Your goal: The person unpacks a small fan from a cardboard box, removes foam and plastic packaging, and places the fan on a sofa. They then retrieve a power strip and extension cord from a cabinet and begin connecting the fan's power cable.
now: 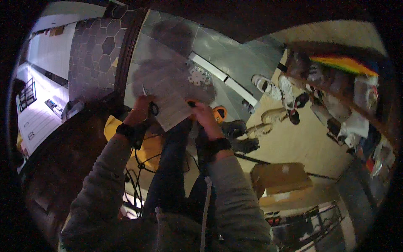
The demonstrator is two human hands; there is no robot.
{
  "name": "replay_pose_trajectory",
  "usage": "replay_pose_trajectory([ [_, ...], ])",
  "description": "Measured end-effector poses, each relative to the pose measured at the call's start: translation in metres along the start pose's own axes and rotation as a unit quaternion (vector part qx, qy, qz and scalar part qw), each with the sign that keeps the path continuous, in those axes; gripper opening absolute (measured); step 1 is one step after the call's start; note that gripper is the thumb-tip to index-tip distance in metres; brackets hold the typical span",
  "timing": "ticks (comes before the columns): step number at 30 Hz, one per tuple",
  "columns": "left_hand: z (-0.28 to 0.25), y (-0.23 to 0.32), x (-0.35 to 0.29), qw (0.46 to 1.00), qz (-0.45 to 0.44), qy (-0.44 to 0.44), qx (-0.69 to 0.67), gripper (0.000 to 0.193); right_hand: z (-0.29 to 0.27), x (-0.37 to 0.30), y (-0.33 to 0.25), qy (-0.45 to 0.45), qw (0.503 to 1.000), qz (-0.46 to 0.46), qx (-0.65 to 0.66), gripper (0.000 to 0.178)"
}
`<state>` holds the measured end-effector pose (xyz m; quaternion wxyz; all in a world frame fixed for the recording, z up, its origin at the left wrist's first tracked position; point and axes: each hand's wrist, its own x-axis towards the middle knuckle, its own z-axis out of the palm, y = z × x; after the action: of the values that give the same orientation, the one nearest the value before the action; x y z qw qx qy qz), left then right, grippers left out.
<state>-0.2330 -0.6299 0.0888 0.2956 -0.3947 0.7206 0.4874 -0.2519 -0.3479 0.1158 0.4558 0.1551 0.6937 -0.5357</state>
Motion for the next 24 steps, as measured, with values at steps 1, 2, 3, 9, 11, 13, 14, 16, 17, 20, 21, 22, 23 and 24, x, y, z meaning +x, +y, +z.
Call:
replay_pose_trajectory([
  [1, 0.003, -0.017, 0.019, 0.999, -0.025, 0.011, 0.042, 0.029, -0.012, 0.023, 0.022, 0.016, 0.99, 0.002, -0.142, 0.029],
  [2, 0.008, -0.038, 0.032, 0.999, 0.009, 0.003, -0.044, 0.026, -0.026, 0.038, 0.048, 0.026, 0.962, -0.107, -0.249, 0.03],
  [3, 0.011, -0.054, 0.045, 0.991, 0.046, -0.004, -0.126, 0.026, -0.033, 0.056, 0.07, 0.043, 0.955, -0.11, -0.273, 0.03],
  [9, 0.072, -0.094, 0.117, 0.995, 0.099, -0.01, 0.032, 0.037, -0.052, 0.151, 0.132, 0.075, 0.951, 0.079, -0.289, 0.038],
  [11, 0.087, -0.095, 0.134, 0.98, 0.082, -0.054, 0.171, 0.042, -0.048, 0.172, 0.127, 0.128, 0.931, -0.038, -0.34, 0.046],
  [13, 0.098, -0.083, 0.172, 0.926, 0.058, -0.143, 0.345, 0.047, -0.054, 0.185, 0.116, 0.245, 0.888, -0.202, -0.331, 0.048],
  [14, 0.108, -0.079, 0.187, 0.926, 0.054, -0.125, 0.352, 0.048, -0.065, 0.19, 0.11, 0.287, 0.851, -0.28, -0.338, 0.048],
  [16, 0.129, -0.072, 0.217, 0.922, 0.059, -0.085, 0.372, 0.049, -0.094, 0.192, 0.103, 0.34, 0.819, -0.265, -0.379, 0.053],
  [17, 0.139, -0.07, 0.232, 0.931, 0.078, -0.078, 0.347, 0.047, -0.107, 0.191, 0.104, 0.358, 0.79, -0.281, -0.411, 0.056],
  [20, 0.167, -0.067, 0.263, 0.953, 0.101, -0.028, 0.284, 0.043, -0.132, 0.202, 0.117, 0.256, 0.827, -0.171, -0.47, 0.06],
  [21, 0.173, -0.067, 0.272, 0.959, 0.056, -0.019, 0.277, 0.042, -0.135, 0.206, 0.124, 0.231, 0.827, -0.157, -0.488, 0.061],
  [22, 0.175, -0.066, 0.28, 0.963, 0.012, -0.007, 0.271, 0.041, -0.137, 0.211, 0.129, 0.211, 0.832, -0.112, -0.501, 0.062],
  [23, 0.178, -0.066, 0.286, 0.954, 0.034, -0.015, 0.298, 0.039, -0.138, 0.215, 0.134, 0.191, 0.839, -0.06, -0.506, 0.063],
  [24, 0.181, -0.065, 0.292, 0.944, 0.057, -0.022, 0.325, 0.038, -0.138, 0.218, 0.137, 0.188, 0.83, -0.057, -0.522, 0.062],
])
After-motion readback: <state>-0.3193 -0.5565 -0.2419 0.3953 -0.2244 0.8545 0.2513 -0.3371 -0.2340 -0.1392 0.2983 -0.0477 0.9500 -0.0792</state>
